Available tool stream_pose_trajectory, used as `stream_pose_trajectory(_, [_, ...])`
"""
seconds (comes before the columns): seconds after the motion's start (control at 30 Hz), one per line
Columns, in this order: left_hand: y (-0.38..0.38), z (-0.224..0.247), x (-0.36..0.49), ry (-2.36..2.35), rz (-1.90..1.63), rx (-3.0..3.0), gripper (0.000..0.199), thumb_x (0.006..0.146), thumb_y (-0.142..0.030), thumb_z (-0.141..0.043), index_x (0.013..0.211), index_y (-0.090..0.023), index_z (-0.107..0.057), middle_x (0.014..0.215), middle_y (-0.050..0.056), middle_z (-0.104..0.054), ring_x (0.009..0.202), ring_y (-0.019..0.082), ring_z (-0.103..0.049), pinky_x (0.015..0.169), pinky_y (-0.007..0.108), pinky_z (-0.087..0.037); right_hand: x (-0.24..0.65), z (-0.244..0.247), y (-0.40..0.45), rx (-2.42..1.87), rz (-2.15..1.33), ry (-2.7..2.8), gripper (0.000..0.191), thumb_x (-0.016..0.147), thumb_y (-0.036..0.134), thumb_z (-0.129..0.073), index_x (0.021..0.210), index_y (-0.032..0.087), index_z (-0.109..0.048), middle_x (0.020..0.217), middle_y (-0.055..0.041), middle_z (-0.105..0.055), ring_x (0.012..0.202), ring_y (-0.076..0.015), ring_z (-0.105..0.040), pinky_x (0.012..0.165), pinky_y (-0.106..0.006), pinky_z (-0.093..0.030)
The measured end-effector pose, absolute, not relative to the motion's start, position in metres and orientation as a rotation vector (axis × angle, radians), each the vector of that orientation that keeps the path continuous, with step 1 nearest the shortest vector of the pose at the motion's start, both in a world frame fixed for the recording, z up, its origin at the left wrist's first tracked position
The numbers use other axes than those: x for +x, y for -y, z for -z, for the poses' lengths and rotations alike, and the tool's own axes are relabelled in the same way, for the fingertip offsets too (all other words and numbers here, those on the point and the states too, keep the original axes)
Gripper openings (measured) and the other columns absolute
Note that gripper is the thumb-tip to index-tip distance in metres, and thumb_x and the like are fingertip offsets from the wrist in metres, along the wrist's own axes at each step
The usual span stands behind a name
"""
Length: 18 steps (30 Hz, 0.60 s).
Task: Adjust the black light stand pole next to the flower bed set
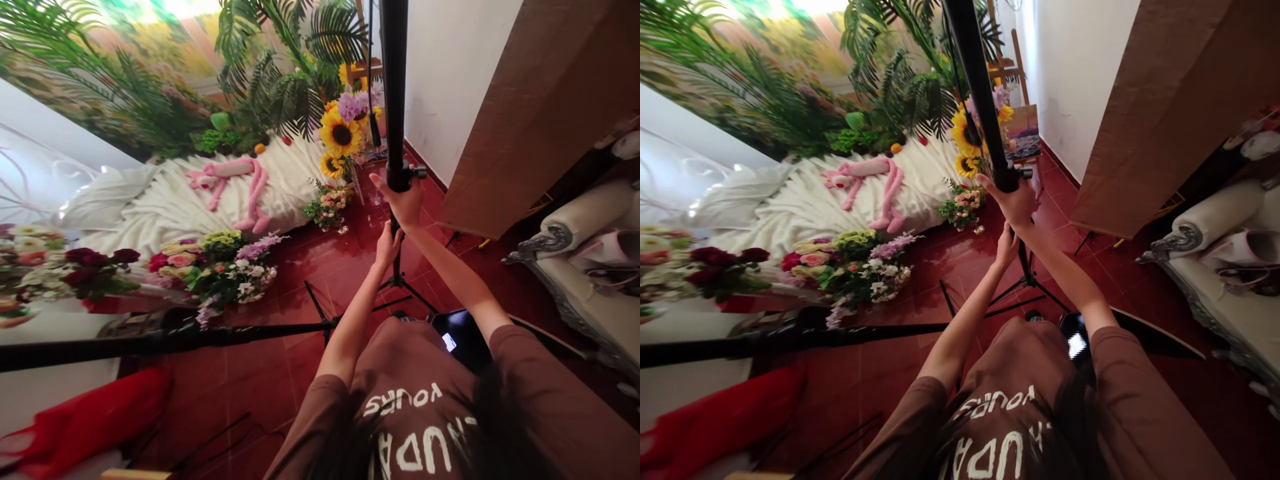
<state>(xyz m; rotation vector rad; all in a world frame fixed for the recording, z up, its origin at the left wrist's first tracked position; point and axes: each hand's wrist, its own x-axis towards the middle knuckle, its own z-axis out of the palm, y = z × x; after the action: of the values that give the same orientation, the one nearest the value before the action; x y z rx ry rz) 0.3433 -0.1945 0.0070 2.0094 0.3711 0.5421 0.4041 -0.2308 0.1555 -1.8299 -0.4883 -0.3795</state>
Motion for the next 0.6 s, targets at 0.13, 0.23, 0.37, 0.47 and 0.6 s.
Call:
stream_pose_trajectory(0.13, [0.194,-0.006,0.344,-0.389,-0.539,2.013,0.036,0.095,-0.04,-0.048,0.123,-0.018,-0.052,0.112,0.014,-0.069,0.101,0.025,-0.069,0.086,0.035,-0.051,0.409,-0.185,0.223,-1.7,0.48,0.537,0.075,0.071,0.083,-0.05,0.101,0.014,-0.058,0.091,-0.0088,-0.065,0.097,-0.0259,-0.066,0.094,-0.048,-0.052])
stream_pose_trajectory(0.23, [0.195,-0.006,0.345,-0.415,-0.564,2.029,0.036,0.095,-0.042,-0.048,0.121,-0.018,-0.054,0.107,0.013,-0.071,0.097,0.024,-0.069,0.083,0.033,-0.051,0.411,-0.193,0.222,-1.701,0.548,0.533,0.076,0.067,0.085,-0.051,0.092,0.014,-0.059,0.082,-0.0058,-0.062,0.086,-0.0228,-0.067,0.087,-0.044,-0.055])
stream_pose_trajectory(0.37, [0.199,-0.007,0.346,-0.473,-0.597,2.05,0.035,0.095,-0.043,-0.048,0.119,-0.019,-0.055,0.098,0.01,-0.072,0.088,0.022,-0.07,0.078,0.03,-0.05,0.418,-0.192,0.23,-1.758,0.497,0.631,0.068,0.073,0.081,-0.052,0.088,0.014,-0.059,0.081,-0.0046,-0.059,0.088,-0.0215,-0.065,0.086,-0.042,-0.056])
stream_pose_trajectory(0.47, [0.2,-0.007,0.346,-0.502,-0.61,2.055,0.034,0.095,-0.043,-0.049,0.119,-0.02,-0.056,0.095,0.008,-0.072,0.085,0.021,-0.07,0.076,0.029,-0.05,0.426,-0.183,0.25,-1.754,0.408,0.855,0.069,0.077,0.078,-0.051,0.104,0.015,-0.059,0.093,-0.0053,-0.062,0.102,-0.0232,-0.064,0.09,-0.042,-0.055])
stream_pose_trajectory(0.6, [0.201,-0.006,0.347,-0.516,-0.619,2.046,0.035,0.094,-0.044,-0.05,0.118,-0.02,-0.056,0.092,0.007,-0.071,0.082,0.02,-0.07,0.074,0.028,-0.049,0.429,-0.137,0.296,-1.778,0.277,1.044,0.061,0.086,0.068,-0.05,0.128,0.025,-0.051,0.122,-0.0081,-0.06,0.12,-0.0235,-0.058,0.096,-0.039,-0.055])
